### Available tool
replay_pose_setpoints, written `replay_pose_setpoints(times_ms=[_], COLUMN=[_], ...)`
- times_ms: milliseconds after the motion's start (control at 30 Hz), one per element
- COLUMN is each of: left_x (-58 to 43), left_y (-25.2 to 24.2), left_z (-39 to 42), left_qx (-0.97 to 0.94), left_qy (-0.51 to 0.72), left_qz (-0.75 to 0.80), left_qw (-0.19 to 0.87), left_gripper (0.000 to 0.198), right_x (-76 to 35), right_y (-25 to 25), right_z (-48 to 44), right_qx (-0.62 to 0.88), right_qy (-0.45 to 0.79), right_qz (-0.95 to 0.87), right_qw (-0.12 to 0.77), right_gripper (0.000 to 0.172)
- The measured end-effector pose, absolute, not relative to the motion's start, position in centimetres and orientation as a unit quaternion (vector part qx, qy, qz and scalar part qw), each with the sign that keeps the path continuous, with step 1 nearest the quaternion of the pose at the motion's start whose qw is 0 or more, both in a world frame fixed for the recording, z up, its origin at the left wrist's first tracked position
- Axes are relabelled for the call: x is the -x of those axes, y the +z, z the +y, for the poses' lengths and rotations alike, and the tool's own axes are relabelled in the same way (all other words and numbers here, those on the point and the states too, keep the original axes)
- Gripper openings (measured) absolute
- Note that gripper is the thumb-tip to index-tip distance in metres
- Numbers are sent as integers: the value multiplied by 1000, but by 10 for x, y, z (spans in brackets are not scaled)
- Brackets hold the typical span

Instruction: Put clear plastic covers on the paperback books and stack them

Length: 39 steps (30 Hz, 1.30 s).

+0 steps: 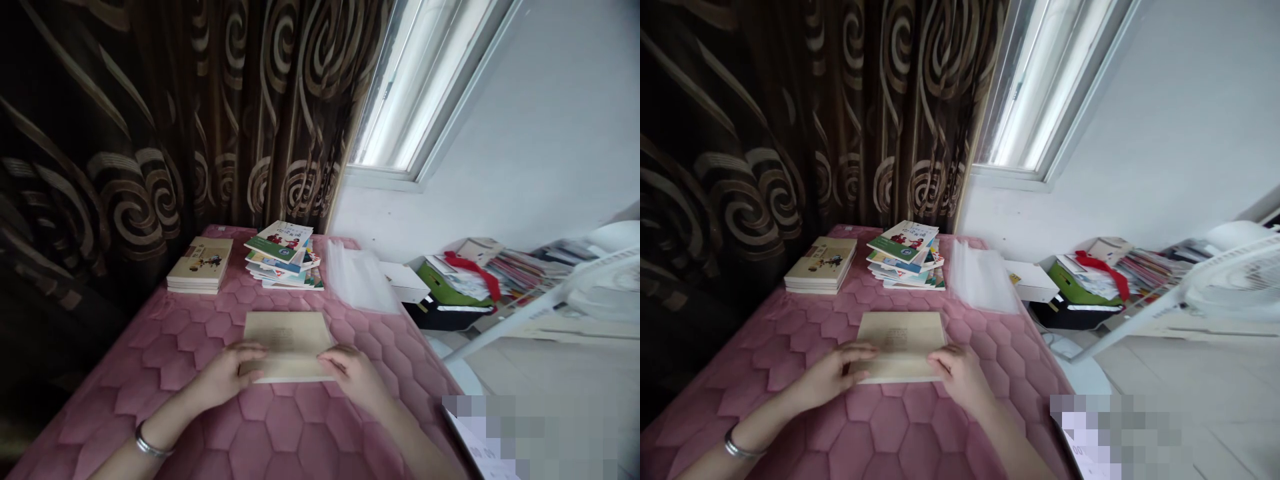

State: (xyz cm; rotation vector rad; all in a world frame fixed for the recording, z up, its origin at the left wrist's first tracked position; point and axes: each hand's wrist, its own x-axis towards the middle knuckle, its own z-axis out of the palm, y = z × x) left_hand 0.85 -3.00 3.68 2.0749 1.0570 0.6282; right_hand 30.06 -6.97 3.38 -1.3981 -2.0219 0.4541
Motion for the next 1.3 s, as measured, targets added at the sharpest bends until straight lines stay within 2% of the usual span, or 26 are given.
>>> replay_pose_setpoints(times_ms=[100,200,433,667,800,900,1000,1133,1300], left_x=[-10,-15,-32,-33,-31,-29,-27,-23,-22], left_y=[38,36,38,32,27,16,-3,-22,-20], left_z=[-16,0,17,20,21,23,26,27,24], left_qx=[-714,-667,-589,-539,-529,-542,-544,-596,-676], left_qy=[309,365,431,439,449,491,546,520,437], left_qz=[467,500,513,520,511,496,492,535,554], left_qw=[420,415,451,496,508,468,405,297,213], left_gripper=[29,32,30,34,36,38,48,58,42], right_x=[-300,-302,-311,-310,-315,-319,-321,-319,-309], right_y=[53,62,45,33,33,35,42,54,56], right_z=[-50,-22,19,18,13,13,26,65,119], right_qx=[570,574,546,552,569,579,573,568,579], right_qy=[237,294,379,420,412,389,376,360,348], right_qz=[-705,-648,-510,-445,-483,-507,-486,-451,-438], right_qw=[349,405,547,567,523,506,542,586,593], right_gripper=[25,27,42,52,44,41,43,49,46])
